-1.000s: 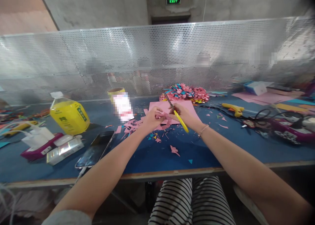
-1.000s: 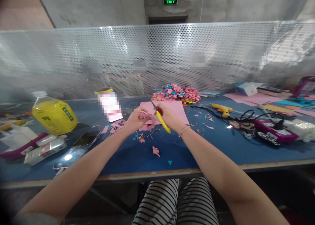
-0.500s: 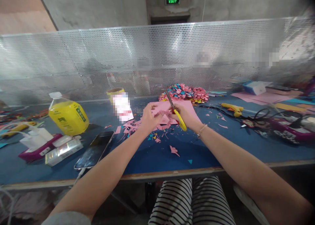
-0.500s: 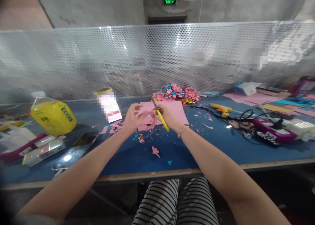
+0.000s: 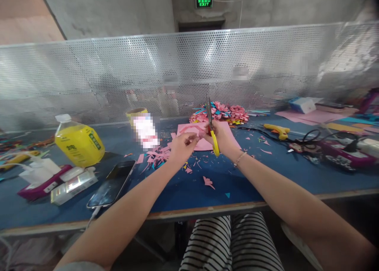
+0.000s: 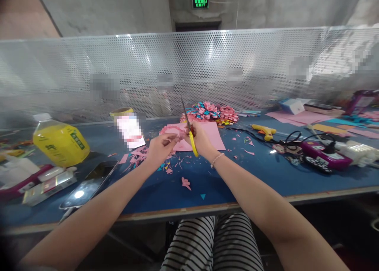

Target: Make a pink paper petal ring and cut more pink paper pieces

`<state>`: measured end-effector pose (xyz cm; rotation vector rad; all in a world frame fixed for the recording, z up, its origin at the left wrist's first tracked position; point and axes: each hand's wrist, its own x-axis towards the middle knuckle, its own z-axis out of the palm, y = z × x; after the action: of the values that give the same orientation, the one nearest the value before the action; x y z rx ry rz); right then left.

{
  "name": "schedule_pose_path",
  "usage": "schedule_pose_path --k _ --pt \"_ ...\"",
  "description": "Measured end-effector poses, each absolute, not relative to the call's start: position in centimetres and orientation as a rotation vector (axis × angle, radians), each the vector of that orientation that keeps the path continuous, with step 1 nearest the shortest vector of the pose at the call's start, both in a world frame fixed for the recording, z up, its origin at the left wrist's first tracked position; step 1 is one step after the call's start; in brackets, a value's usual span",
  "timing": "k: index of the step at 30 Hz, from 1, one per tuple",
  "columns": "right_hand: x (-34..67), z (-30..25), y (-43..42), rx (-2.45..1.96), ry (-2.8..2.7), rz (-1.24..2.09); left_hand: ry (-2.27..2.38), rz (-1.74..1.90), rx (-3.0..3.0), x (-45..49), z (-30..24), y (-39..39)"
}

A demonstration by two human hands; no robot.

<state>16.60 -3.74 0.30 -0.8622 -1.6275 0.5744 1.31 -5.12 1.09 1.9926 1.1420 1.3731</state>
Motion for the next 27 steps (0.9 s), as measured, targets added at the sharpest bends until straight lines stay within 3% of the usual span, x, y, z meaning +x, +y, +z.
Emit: schedule_pose_path --k 12,20,27 --pt "16.3 -0.5 -3.6 -0.911 -1.808 0.527 0.872 1.272 1.530 1.5 0.9 -4.7" --pt "16.3 0.3 -4.8 -0.696 -1.800 0.648 0.595 1.264 1.211 1.2 1.3 -4.4" --pt "17.5 0.7 -4.6 -0.808 -1.926 0.418 0.482 1.315 1.023 0.6 1.5 -3.7"
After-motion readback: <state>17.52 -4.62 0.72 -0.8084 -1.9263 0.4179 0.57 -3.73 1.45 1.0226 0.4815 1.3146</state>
